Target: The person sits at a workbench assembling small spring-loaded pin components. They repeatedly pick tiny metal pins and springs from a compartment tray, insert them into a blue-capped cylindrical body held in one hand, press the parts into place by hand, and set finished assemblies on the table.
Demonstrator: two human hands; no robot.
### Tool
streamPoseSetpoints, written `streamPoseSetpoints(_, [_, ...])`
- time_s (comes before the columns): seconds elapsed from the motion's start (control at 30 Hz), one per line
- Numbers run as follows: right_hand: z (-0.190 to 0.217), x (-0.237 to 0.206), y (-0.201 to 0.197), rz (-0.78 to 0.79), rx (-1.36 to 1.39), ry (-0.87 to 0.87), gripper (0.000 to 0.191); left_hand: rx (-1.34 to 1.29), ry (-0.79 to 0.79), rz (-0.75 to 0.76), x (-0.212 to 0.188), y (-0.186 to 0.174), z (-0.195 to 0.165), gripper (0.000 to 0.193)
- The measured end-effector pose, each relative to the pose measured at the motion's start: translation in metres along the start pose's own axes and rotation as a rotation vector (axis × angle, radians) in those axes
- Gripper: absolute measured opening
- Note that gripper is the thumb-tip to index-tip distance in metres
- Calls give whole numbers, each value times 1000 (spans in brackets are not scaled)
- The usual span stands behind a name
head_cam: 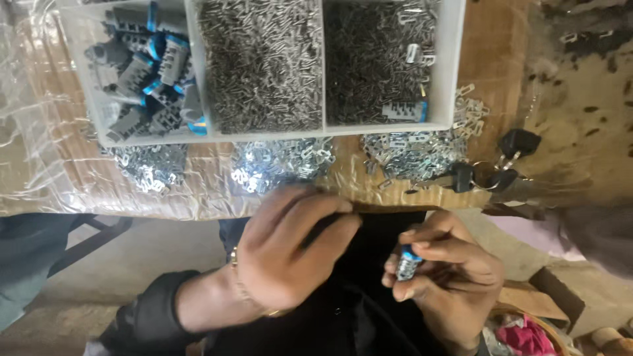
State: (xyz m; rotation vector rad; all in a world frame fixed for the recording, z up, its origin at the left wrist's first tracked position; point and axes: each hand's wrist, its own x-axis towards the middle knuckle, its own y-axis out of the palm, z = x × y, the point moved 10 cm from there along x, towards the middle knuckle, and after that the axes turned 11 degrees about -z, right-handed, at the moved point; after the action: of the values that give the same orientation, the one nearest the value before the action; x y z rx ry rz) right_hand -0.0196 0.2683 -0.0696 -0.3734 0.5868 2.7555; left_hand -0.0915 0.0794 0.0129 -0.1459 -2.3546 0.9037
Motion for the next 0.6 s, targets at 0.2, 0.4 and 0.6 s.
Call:
streamPoseSetpoints(0.2, [-4, 3, 6, 48, 31, 62, 40, 236, -60, -33, 23, -28, 7, 16])
streamPoseSetpoints(0.4, [-6, 4, 26, 122, -30, 34, 41, -433, -362, 62, 5, -14, 3, 19])
streamPoseSetpoints(0.6, [-3, 2, 37, 110, -280, -58, 34, -174, 43, 19, -12, -30, -17, 26])
